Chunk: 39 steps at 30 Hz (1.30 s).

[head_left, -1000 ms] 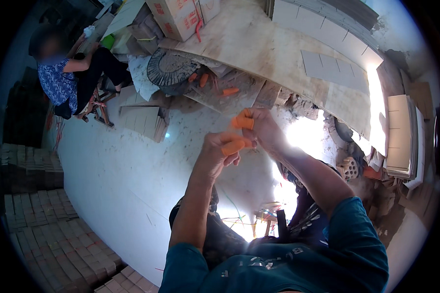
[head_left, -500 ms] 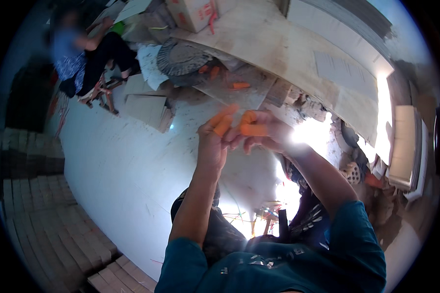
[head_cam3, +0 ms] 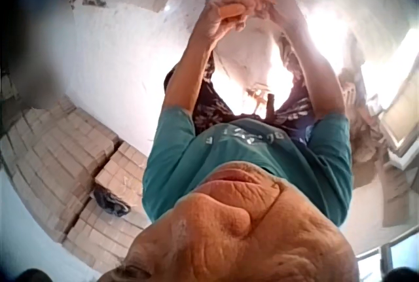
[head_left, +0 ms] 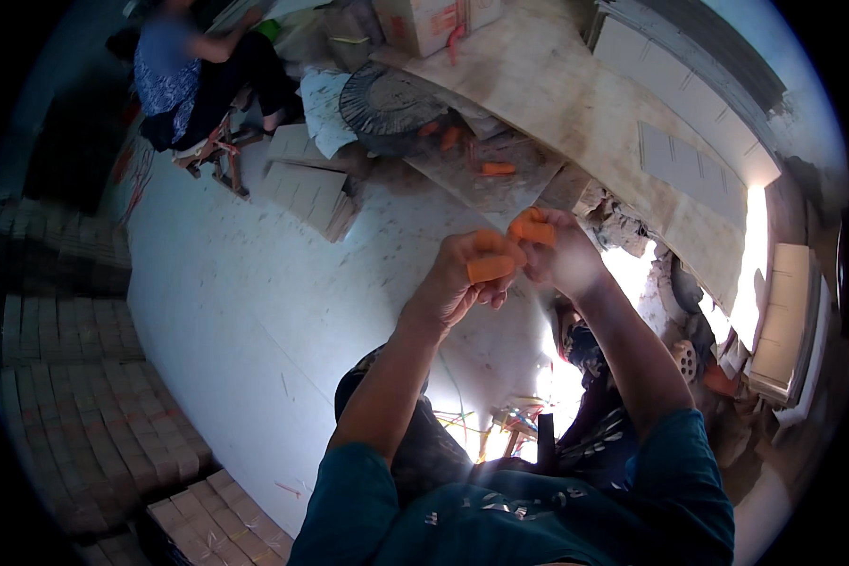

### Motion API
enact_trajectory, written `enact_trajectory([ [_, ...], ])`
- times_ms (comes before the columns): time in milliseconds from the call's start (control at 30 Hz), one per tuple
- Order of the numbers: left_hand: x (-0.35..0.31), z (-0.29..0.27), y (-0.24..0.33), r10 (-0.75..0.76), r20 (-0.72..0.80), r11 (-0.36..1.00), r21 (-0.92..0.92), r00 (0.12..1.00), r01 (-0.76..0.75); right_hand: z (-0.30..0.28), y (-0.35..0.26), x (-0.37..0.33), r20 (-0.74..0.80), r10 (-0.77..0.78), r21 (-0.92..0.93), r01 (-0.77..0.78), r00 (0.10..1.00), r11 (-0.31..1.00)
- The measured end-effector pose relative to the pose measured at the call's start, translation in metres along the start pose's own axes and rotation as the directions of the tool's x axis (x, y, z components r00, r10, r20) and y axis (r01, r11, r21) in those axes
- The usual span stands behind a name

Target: The person sits on the floor and repeatedly picks up pre-cut cardboard pieces, aligns them, and folds them into box-like structures. They handle the pieces one at a time, stacking completed units nearby.

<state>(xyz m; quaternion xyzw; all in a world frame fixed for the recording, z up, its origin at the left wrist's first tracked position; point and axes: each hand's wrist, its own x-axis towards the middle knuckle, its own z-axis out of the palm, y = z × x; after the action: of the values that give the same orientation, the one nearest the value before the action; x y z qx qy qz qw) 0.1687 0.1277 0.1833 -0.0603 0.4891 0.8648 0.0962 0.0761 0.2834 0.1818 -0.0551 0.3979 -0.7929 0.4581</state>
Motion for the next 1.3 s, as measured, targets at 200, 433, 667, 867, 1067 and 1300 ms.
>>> enact_trajectory([
  [200, -0.006, 0.003, -0.021, 0.137, 0.283, 0.972, -0.223, 0.949, -0.074, 0.001, 0.005, 0.005, 0.118, -0.190, -0.571, 0.223, 0.975, 0.790],
  [433, -0.003, 0.009, -0.015, 0.062, 0.291, 0.982, -0.190, 0.955, -0.005, 0.005, -0.001, 0.000, 0.115, -0.117, -0.070, 0.126, 0.986, 0.990],
  [667, -0.009, 0.017, -0.019, -0.154, 0.175, 0.987, -0.020, 0.973, 0.160, -0.002, 0.007, -0.002, 0.185, -0.146, -0.253, 0.191, 0.972, 0.948],
  [867, -0.007, 0.016, -0.034, 0.017, 0.247, 0.999, -0.040, 0.969, -0.007, -0.007, 0.018, 0.008, 0.242, -0.491, -0.428, 0.547, 0.837, 0.719],
  [1067, 0.001, 0.004, -0.033, 0.146, 0.282, 0.989, -0.051, 0.948, -0.137, -0.003, 0.014, 0.006, 0.136, -0.294, -0.255, 0.321, 0.946, 0.912],
  [1300, 0.005, 0.009, -0.029, 0.142, 0.116, 0.988, 0.048, 0.983, -0.148, -0.006, 0.008, 0.005, 0.132, -0.566, -0.454, 0.557, 0.814, 0.696],
])
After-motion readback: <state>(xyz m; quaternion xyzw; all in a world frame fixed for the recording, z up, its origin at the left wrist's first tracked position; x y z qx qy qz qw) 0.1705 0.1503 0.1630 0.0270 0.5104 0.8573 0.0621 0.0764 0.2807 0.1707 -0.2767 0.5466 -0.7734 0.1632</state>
